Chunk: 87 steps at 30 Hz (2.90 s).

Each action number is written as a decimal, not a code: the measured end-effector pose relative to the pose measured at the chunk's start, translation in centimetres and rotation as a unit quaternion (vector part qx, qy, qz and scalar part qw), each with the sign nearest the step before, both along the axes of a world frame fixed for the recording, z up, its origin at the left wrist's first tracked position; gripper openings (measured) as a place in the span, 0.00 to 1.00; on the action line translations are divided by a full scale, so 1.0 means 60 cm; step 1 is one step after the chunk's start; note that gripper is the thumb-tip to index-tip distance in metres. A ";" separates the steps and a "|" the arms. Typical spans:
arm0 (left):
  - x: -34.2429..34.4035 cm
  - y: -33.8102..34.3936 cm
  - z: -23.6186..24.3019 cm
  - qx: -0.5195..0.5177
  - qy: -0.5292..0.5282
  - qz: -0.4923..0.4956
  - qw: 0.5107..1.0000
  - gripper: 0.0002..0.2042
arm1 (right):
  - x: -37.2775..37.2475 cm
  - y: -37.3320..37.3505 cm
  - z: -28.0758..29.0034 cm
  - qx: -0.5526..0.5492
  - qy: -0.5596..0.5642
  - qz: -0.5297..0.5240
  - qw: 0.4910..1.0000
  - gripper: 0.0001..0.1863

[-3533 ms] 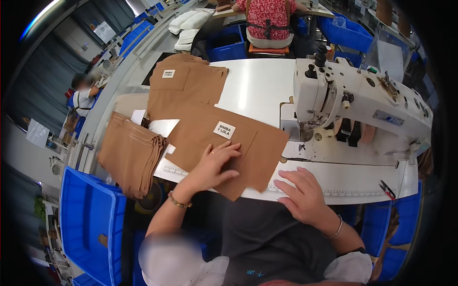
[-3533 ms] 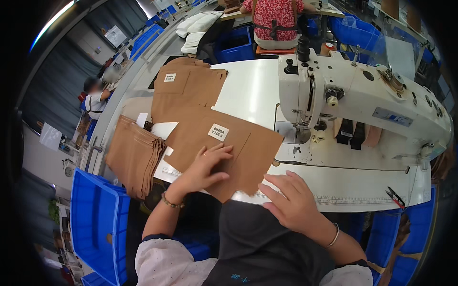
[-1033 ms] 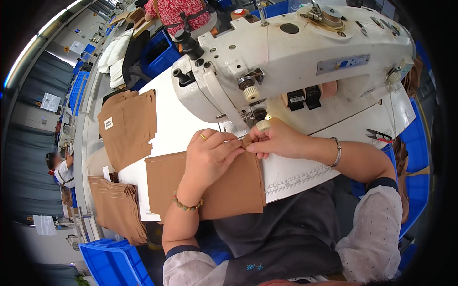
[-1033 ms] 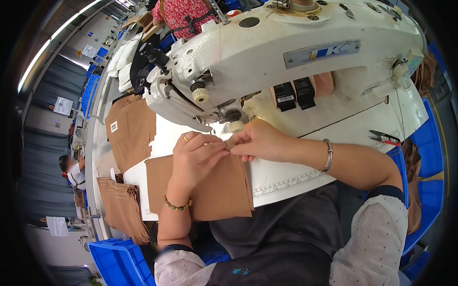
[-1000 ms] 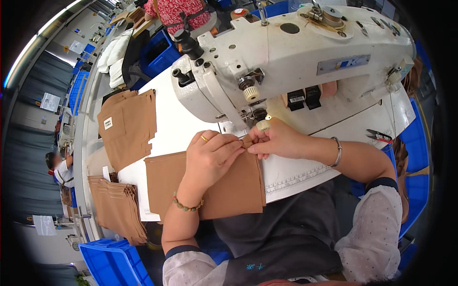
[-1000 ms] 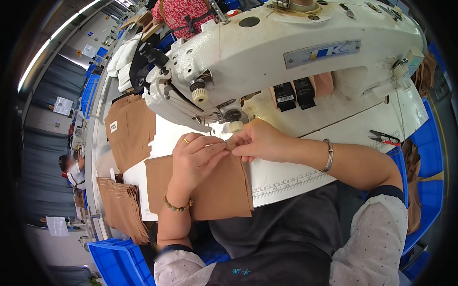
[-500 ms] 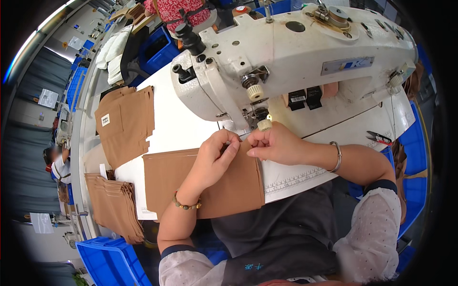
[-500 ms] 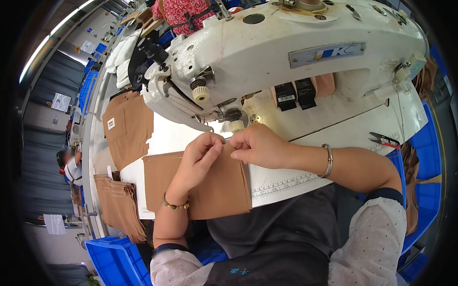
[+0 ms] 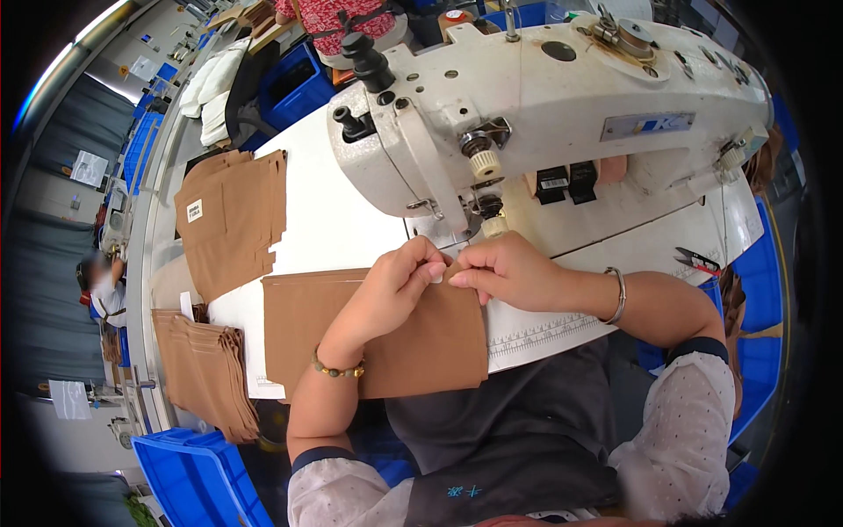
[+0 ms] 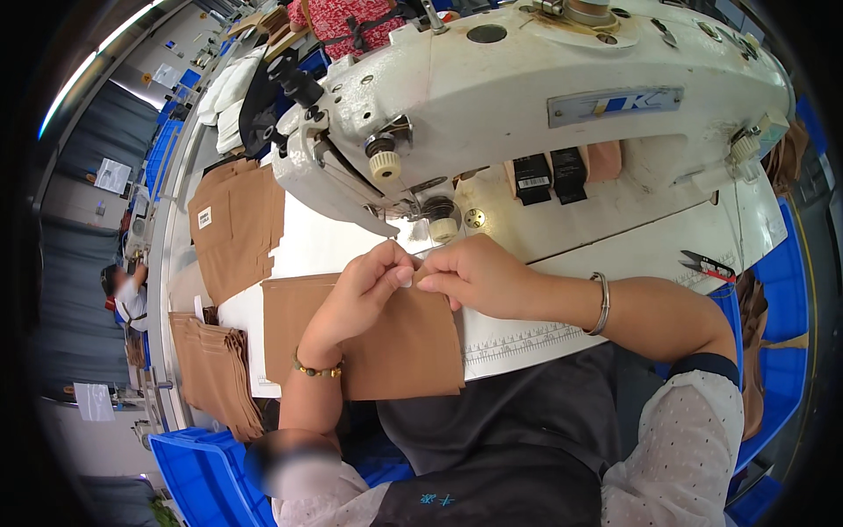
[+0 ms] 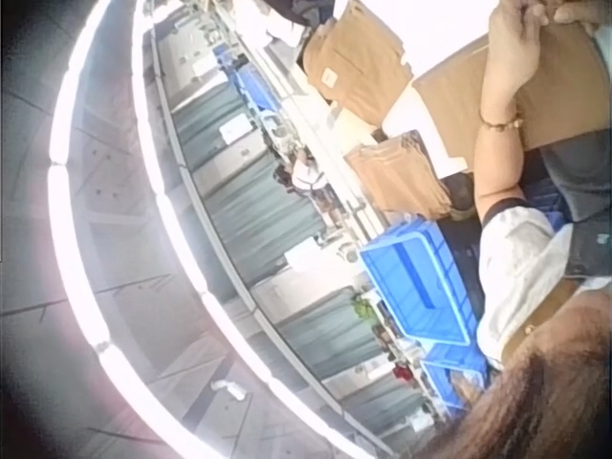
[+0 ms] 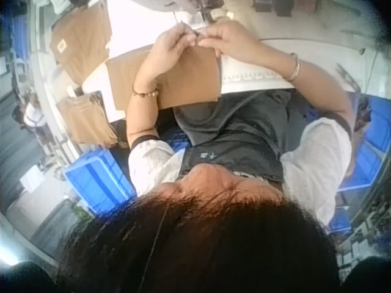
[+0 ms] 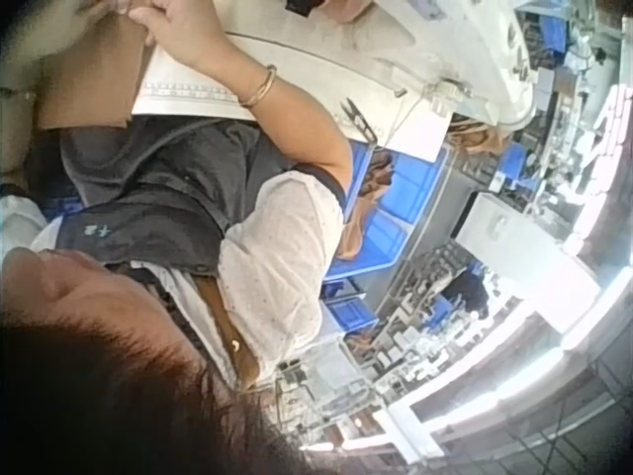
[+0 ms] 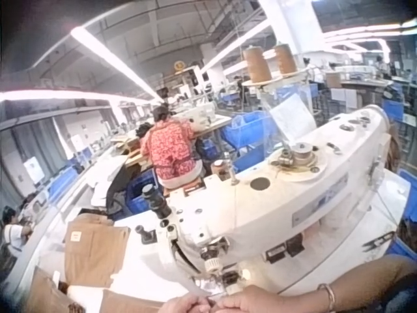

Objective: Sewing pieces of leather together using an industrial sewing machine.

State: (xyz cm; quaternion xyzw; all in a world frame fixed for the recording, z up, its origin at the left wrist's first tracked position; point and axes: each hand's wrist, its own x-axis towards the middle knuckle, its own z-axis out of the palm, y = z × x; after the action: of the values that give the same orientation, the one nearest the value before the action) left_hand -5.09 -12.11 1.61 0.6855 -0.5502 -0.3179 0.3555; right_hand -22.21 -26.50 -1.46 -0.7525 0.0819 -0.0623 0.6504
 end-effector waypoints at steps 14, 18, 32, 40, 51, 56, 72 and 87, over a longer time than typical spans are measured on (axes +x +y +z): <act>0.017 0.012 0.014 0.118 0.125 0.003 0.985 0.05 | -0.003 0.004 -0.001 -0.201 -0.091 -0.048 0.974 0.07; 0.012 0.015 0.005 0.088 0.127 0.005 0.988 0.04 | -0.003 0.002 -0.005 -0.209 -0.088 -0.047 0.973 0.07; -0.008 0.001 0.010 -0.085 -0.245 -0.030 0.965 0.03 | -0.001 -0.004 -0.009 -0.145 -0.012 -0.041 0.989 0.10; -0.006 0.006 0.009 -0.065 0.005 -0.053 0.996 0.06 | -0.001 -0.004 0.001 -0.018 0.018 -0.018 1.000 0.10; -0.004 0.009 0.008 0.006 0.055 0.011 0.998 0.06 | -0.002 -0.017 0.001 -0.001 0.013 0.037 0.999 0.09; -0.004 0.010 0.007 0.012 0.060 0.008 0.998 0.06 | -0.003 -0.028 0.010 0.089 0.045 0.012 0.995 0.11; -0.008 0.009 0.012 0.018 0.062 0.041 0.997 0.07 | -0.007 -0.014 0.010 0.136 0.040 0.000 0.990 0.12; -0.016 0.006 0.007 -0.029 0.080 0.048 0.995 0.05 | -0.008 -0.006 0.009 0.063 -0.014 -0.033 0.997 0.07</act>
State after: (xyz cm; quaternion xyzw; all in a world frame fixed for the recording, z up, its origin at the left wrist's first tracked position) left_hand -6.05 -11.77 2.02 0.6731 -0.4954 -0.3382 0.4326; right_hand -22.71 -26.84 -0.94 -0.7057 0.1019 -0.0890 0.6955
